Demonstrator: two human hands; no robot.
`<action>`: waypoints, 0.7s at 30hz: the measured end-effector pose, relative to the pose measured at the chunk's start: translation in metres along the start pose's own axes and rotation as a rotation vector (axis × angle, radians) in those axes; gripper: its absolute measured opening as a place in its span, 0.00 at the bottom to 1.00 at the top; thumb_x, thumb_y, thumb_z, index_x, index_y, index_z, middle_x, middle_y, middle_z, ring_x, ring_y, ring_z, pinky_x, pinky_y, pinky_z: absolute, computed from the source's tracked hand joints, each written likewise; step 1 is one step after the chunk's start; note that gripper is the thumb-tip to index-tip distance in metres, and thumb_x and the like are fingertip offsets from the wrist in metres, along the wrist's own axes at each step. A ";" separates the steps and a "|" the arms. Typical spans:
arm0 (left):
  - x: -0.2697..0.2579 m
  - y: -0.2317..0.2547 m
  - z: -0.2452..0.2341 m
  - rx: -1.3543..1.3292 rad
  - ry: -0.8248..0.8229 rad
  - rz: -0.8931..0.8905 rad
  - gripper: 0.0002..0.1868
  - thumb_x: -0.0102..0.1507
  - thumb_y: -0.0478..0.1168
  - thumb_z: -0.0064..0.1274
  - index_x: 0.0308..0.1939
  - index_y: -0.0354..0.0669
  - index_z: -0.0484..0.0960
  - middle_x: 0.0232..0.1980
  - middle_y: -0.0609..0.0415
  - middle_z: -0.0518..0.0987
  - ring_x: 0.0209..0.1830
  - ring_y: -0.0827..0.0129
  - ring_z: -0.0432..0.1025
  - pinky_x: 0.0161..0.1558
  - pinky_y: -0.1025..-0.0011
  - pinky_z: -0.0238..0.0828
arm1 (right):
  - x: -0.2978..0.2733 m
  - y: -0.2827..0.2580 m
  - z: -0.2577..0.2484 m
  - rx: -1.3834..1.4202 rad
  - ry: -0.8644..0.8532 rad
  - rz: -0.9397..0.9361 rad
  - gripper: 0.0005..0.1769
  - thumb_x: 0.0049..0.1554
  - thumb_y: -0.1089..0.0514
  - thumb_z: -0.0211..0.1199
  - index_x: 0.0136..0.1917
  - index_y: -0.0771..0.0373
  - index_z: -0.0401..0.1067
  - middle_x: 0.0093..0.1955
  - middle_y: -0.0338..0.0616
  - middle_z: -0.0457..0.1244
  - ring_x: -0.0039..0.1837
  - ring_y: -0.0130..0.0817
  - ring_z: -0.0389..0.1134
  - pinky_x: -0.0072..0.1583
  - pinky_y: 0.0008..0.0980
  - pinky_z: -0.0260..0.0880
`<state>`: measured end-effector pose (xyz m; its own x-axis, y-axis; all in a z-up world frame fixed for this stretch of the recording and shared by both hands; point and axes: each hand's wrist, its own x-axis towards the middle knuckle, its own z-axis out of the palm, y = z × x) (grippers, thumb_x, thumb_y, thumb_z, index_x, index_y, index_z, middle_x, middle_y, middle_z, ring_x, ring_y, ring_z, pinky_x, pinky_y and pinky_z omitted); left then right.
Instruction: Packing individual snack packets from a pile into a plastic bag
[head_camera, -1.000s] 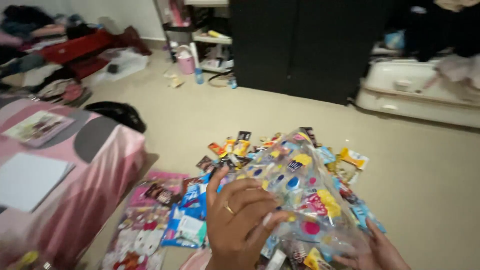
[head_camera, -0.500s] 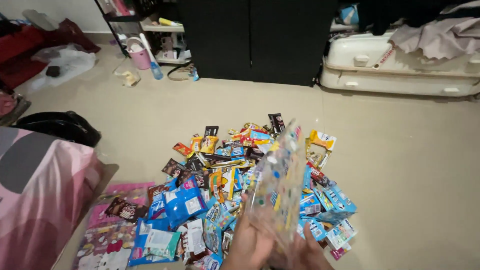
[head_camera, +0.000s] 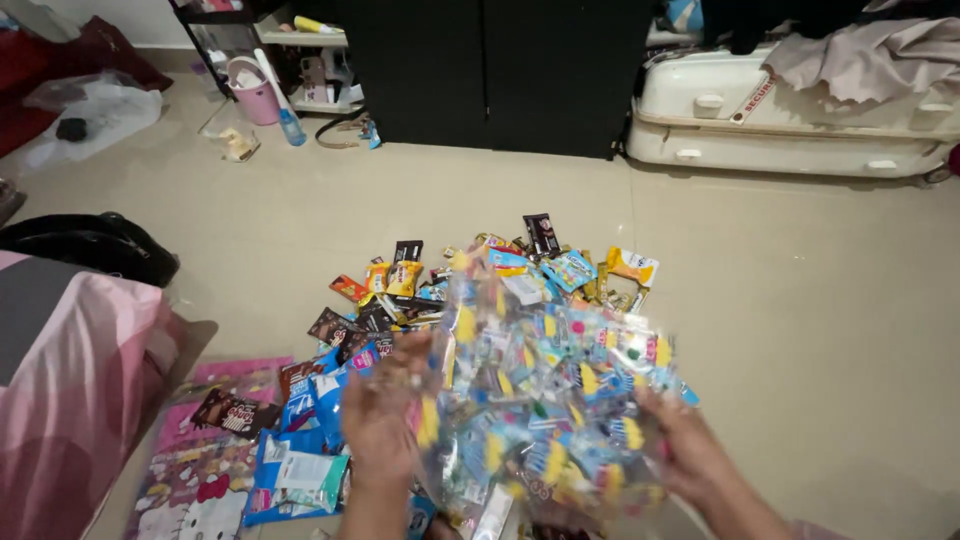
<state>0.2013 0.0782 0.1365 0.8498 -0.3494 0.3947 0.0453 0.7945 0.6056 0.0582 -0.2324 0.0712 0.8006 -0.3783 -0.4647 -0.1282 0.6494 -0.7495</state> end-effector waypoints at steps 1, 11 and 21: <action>0.003 0.011 -0.010 0.002 0.002 0.003 0.34 0.68 0.67 0.41 0.50 0.40 0.84 0.62 0.45 0.79 0.67 0.53 0.69 0.72 0.43 0.52 | 0.002 -0.014 -0.007 -0.002 -0.004 0.002 0.21 0.58 0.53 0.62 0.58 0.70 0.71 0.52 0.63 0.70 0.48 0.53 0.71 0.52 0.56 0.74; 0.010 0.038 -0.070 1.109 0.260 -0.412 0.09 0.63 0.40 0.58 0.44 0.48 0.91 0.49 0.57 0.89 0.53 0.65 0.82 0.57 0.59 0.78 | 0.037 -0.089 -0.074 -0.234 -0.020 -0.016 0.27 0.57 0.68 0.55 0.70 0.68 0.71 0.51 0.45 0.60 0.50 0.31 0.62 0.43 0.21 0.62; 0.009 -0.042 -0.134 1.437 -0.026 -0.324 0.23 0.64 0.42 0.60 0.64 0.53 0.81 0.71 0.52 0.68 0.73 0.56 0.62 0.69 0.54 0.62 | 0.013 -0.149 -0.142 -0.705 0.439 -0.452 0.19 0.60 0.58 0.65 0.65 0.56 0.76 0.54 0.42 0.69 0.53 0.33 0.69 0.55 0.26 0.65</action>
<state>0.2777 0.1078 0.0222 0.8942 -0.4330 0.1139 -0.3346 -0.4773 0.8125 0.0046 -0.4279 0.1094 0.5873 -0.8044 -0.0890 -0.2993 -0.1137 -0.9474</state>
